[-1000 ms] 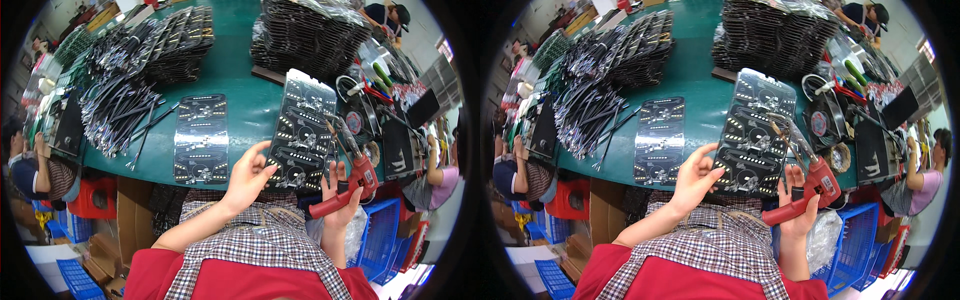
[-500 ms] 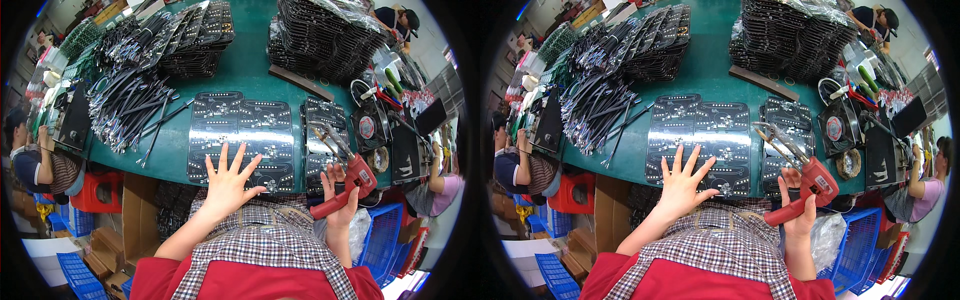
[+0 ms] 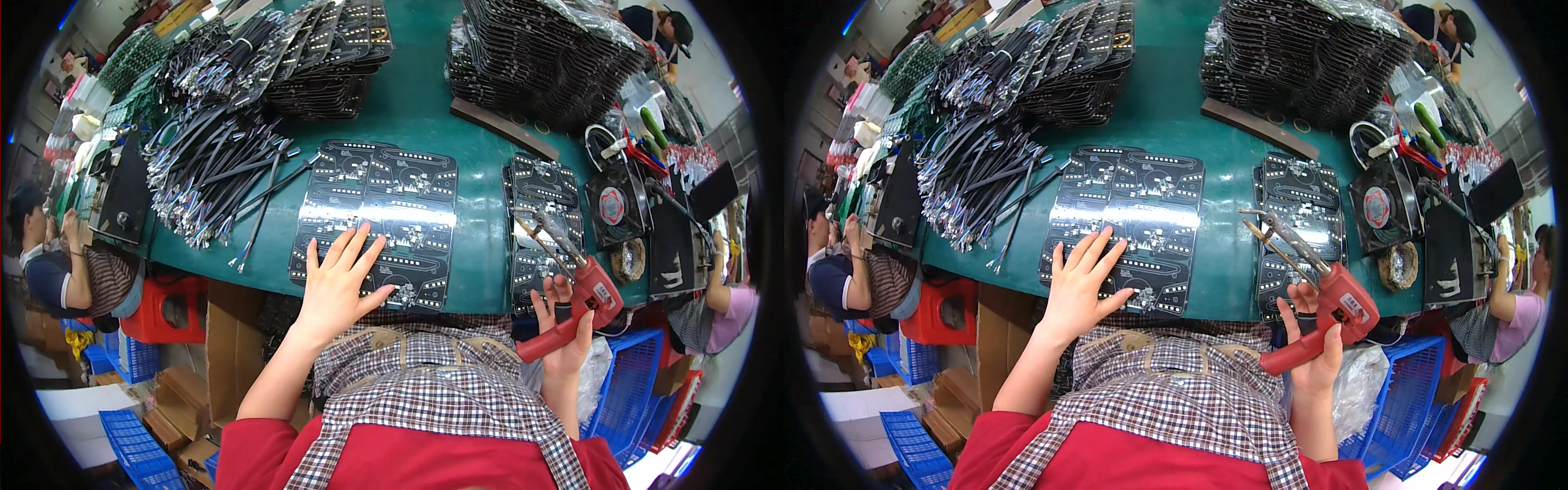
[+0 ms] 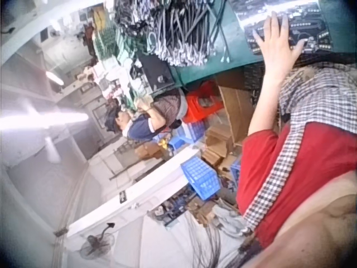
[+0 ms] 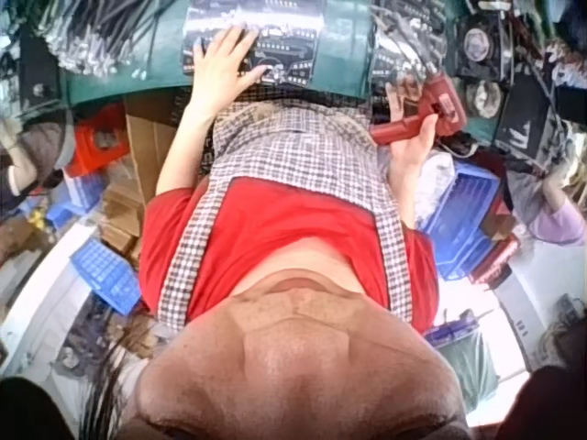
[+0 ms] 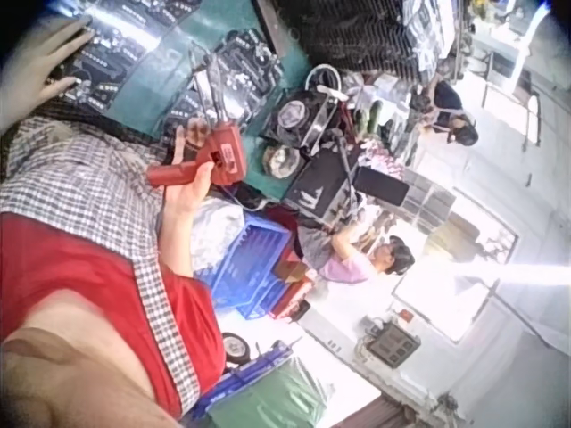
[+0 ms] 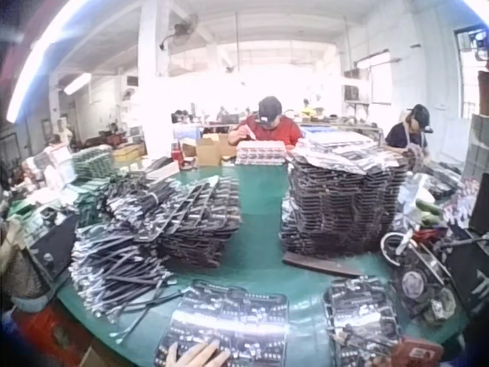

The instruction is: The person solders wires onto circuit boards using a soldering gun, places a board into a box, arranges circuit boards on the table by hand, and solders wires onto the boards.

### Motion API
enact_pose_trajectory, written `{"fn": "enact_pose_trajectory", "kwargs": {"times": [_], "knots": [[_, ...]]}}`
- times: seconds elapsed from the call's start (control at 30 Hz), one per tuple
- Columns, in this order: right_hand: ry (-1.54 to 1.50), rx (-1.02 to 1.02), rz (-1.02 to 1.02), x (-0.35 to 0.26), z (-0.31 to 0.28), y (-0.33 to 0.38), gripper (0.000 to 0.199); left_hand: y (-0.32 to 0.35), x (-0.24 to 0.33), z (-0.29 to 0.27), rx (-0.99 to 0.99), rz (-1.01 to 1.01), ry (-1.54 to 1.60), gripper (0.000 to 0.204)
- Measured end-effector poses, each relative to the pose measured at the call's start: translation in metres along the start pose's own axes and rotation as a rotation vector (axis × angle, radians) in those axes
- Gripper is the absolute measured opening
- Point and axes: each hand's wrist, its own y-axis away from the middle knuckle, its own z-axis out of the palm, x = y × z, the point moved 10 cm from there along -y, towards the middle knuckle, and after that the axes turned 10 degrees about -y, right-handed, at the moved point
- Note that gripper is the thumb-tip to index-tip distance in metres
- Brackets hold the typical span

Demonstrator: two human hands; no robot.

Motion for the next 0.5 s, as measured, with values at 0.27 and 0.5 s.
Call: {"fn": "enact_pose_trajectory", "kwargs": {"times": [0.27, 0.5], "knots": [[-0.051, -0.022, -0.071, -0.023, -0.014, -0.003, 0.07, 0.002, -0.006, -0.001, 0.043, -0.099, -0.036, 0.061], [-0.06, 0.115, -0.259, -0.067, -0.064, 0.019, 0.063, 0.004, -0.018, -0.004, 0.003, -0.166, -0.037, 0.055]]}}
